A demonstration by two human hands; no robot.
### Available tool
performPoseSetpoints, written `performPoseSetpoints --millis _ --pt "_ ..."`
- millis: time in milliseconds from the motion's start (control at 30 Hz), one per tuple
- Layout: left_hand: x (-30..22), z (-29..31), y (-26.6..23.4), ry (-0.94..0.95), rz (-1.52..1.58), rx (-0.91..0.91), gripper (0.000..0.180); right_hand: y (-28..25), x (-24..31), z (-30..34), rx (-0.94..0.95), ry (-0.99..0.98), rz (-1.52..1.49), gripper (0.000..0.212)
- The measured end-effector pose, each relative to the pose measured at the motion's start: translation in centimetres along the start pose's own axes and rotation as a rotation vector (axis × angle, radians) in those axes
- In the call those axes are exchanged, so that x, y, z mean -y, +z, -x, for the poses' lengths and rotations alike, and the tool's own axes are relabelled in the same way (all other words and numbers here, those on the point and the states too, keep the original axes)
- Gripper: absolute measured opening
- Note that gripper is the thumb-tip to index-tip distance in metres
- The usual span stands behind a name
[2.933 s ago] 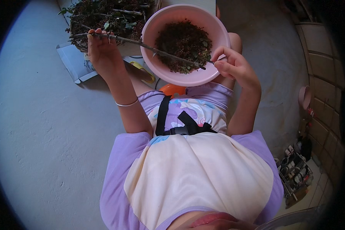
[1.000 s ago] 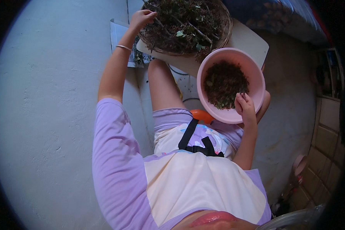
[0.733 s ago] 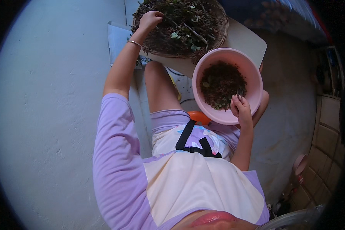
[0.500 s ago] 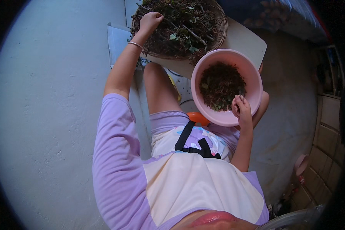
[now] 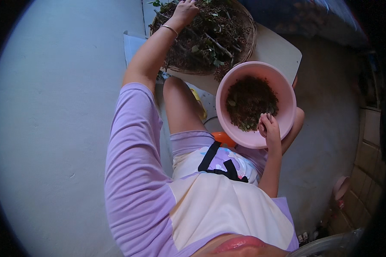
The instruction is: The person plucks small leaves from thin branches by hand, placing the harvested leaves into a pink bowl.
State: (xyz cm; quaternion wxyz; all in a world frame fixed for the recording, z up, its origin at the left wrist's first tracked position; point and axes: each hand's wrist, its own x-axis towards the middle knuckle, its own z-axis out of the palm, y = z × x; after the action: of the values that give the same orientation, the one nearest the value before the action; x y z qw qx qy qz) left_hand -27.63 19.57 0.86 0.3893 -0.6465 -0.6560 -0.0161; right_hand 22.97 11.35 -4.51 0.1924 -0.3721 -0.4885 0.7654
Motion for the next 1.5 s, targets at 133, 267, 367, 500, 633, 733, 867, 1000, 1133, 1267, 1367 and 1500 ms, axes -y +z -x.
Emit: performPoseSetpoints --millis 133,267,367,500,633,733,867,1000,1133,1267,1367,1500 --pt "0.4 -1.5 0.0 0.021 -0.084 0.083 0.010 -1.0 -0.7 0.3 -0.037 0.011 -0.030 0.026" --pt "-0.2 -1.8 1.7 0.061 -0.103 0.204 0.013 -1.8 -0.4 0.7 -0.091 -0.014 -0.046 0.025" --pt "1.0 -0.5 4.6 0.063 -0.191 0.092 0.010 -1.3 0.0 0.3 -0.091 -0.044 -0.073 0.026" --pt "-0.5 -1.3 5.1 0.068 -0.192 0.100 0.010 -1.8 0.6 0.6 -0.162 -0.046 -0.065 0.027" --pt "-0.1 -0.5 4.8 0.094 -0.219 0.128 0.010 -2.1 0.6 0.6 -0.135 -0.047 -0.051 0.028" --pt "-1.3 -1.2 3.6 0.125 -0.227 0.121 0.009 -2.5 0.8 1.0 -0.159 -0.067 -0.043 0.029" --pt "-0.2 -0.6 2.6 0.137 -0.280 0.131 0.007 -2.2 0.4 0.9 -0.146 -0.039 -0.039 0.029" --pt "0.0 -0.4 1.8 0.139 -0.262 0.152 0.006 -2.0 0.0 0.6 -0.135 -0.020 -0.022 0.029" --pt "-0.2 0.0 1.5 0.110 -0.195 0.090 0.007 -1.8 -0.2 0.4 -0.120 -0.020 -0.018 0.029" --pt "0.1 0.3 1.4 0.107 -0.184 0.088 0.005 -2.4 -0.5 0.4 -0.111 -0.030 -0.014 0.028" --pt "0.1 0.6 0.8 0.134 -0.201 0.030 0.005 -2.9 -0.7 0.6 -0.125 -0.030 -0.009 0.028" --pt "-1.3 0.7 -1.4 0.127 -0.134 0.070 0.005 -3.3 -0.9 0.9 -0.160 -0.017 -0.010 0.028"
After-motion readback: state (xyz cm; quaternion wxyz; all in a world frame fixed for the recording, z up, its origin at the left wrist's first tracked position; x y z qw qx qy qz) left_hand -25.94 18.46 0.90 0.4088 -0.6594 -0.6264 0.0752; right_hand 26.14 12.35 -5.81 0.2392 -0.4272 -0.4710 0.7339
